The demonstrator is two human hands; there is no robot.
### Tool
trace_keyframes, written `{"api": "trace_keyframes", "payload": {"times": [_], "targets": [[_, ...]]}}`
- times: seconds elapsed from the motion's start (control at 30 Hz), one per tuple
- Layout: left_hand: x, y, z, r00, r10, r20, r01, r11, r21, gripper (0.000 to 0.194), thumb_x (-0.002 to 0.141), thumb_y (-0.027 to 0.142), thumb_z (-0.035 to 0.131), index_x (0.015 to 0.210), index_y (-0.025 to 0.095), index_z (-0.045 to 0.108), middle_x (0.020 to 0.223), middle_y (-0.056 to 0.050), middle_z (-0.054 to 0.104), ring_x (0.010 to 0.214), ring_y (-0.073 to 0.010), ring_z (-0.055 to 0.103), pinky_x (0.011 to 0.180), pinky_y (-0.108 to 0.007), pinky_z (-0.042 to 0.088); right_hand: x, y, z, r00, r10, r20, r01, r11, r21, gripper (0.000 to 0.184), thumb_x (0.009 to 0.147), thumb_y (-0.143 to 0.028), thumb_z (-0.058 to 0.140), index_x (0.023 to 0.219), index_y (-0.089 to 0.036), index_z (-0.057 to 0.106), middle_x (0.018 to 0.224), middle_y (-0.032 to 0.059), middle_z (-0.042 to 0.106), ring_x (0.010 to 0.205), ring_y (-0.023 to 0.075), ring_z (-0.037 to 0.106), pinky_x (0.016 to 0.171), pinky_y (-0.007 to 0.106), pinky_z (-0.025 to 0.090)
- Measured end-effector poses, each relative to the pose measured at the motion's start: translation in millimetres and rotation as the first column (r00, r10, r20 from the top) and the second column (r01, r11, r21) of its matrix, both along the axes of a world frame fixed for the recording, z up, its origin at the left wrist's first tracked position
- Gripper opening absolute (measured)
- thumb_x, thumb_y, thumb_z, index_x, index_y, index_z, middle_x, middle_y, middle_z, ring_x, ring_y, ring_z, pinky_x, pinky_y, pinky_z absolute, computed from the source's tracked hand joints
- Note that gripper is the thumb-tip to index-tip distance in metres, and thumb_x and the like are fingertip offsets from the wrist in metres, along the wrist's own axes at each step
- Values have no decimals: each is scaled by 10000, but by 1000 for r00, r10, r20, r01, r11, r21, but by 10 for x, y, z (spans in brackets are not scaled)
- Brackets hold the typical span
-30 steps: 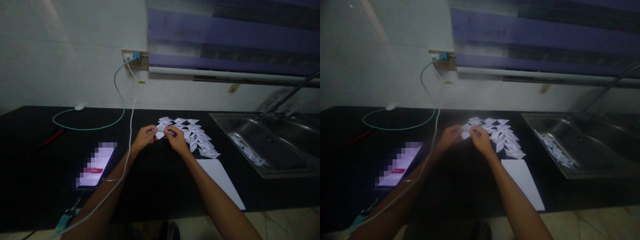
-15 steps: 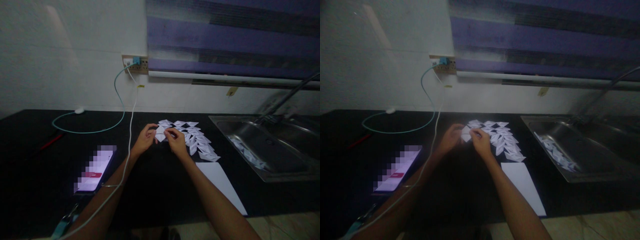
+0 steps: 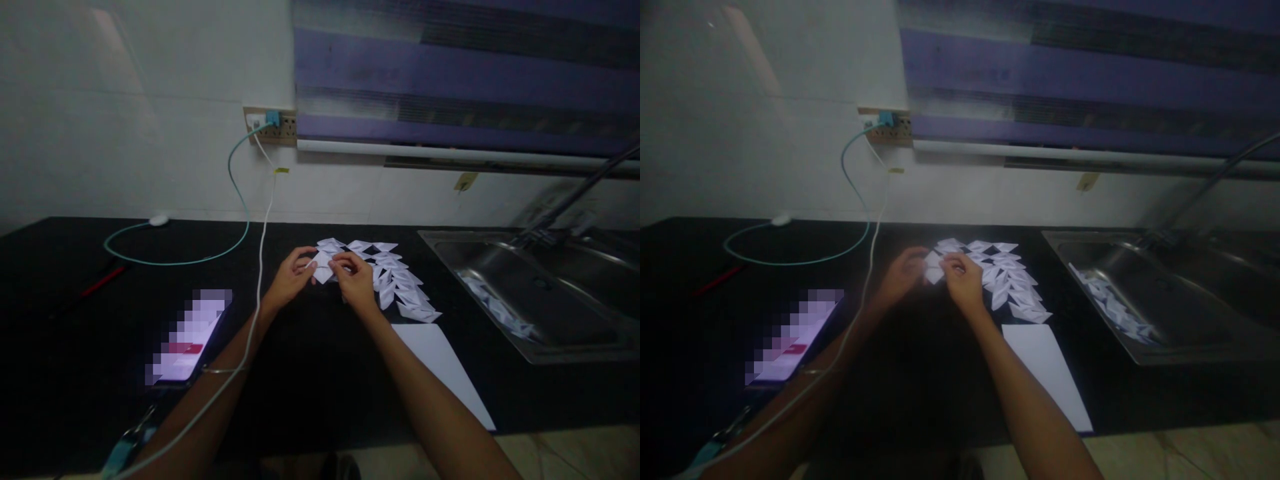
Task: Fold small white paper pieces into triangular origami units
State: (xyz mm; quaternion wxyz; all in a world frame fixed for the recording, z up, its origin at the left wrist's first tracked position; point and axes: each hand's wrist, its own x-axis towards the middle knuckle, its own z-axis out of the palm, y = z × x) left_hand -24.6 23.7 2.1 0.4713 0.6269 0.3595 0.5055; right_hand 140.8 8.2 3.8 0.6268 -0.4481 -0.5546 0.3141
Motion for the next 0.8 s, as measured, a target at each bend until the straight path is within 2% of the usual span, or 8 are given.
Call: {"api": "trace_keyframes", "payload": {"times": [0.13,0.2,0.33,0.47,0.67,0.8], "targets": [[-16,-13,25,994,-13,-106,9,999,-37,385,754,510,757,828,144,664,679,-3,643,567,-115,571,526,-218,428,10,1,12,1000,24,-1,-24,999,-27,171,756,-351,739,807,-195,690,761,35,704,668,164,660,624,285,559],[-30,-15,40,992,-7,-127,4,1000,-26,402,751,536,750,751,143,665,632,2,620,556,-117,556,514,-216,409,9,3,4,999,36,-10,-36,998,-47,188,748,-364,752,801,-193,696,722,29,701,636,163,656,612,288,557],[-66,8,43,994,18,-108,-17,1000,7,421,736,556,752,691,145,674,633,-13,638,578,-129,568,537,-225,424,4,10,-21,995,98,-11,-98,993,-68,232,748,-399,764,830,-188,714,704,25,704,633,167,659,606,289,559],[-93,30,25,994,27,-110,-25,1000,17,414,749,535,750,648,138,694,626,-29,656,585,-134,573,552,-230,423,23,30,-37,987,162,15,-161,984,-73,267,764,-417,756,898,-187,741,798,51,743,733,193,697,673,315,584],[-87,-4,47,996,-38,-83,28,992,-120,415,773,548,734,755,133,729,591,-12,621,487,-87,482,467,-200,322,69,82,-55,994,99,41,-97,994,-52,218,764,-394,734,846,-192,738,838,59,749,768,209,698,712,342,580],[-103,4,44,994,-67,-83,57,992,-109,418,803,543,709,697,138,707,594,-2,583,487,-72,439,451,-194,283,73,79,-48,995,89,54,-88,996,-25,198,770,-386,723,830,-197,715,816,48,730,776,201,684,731,332,566]]}}
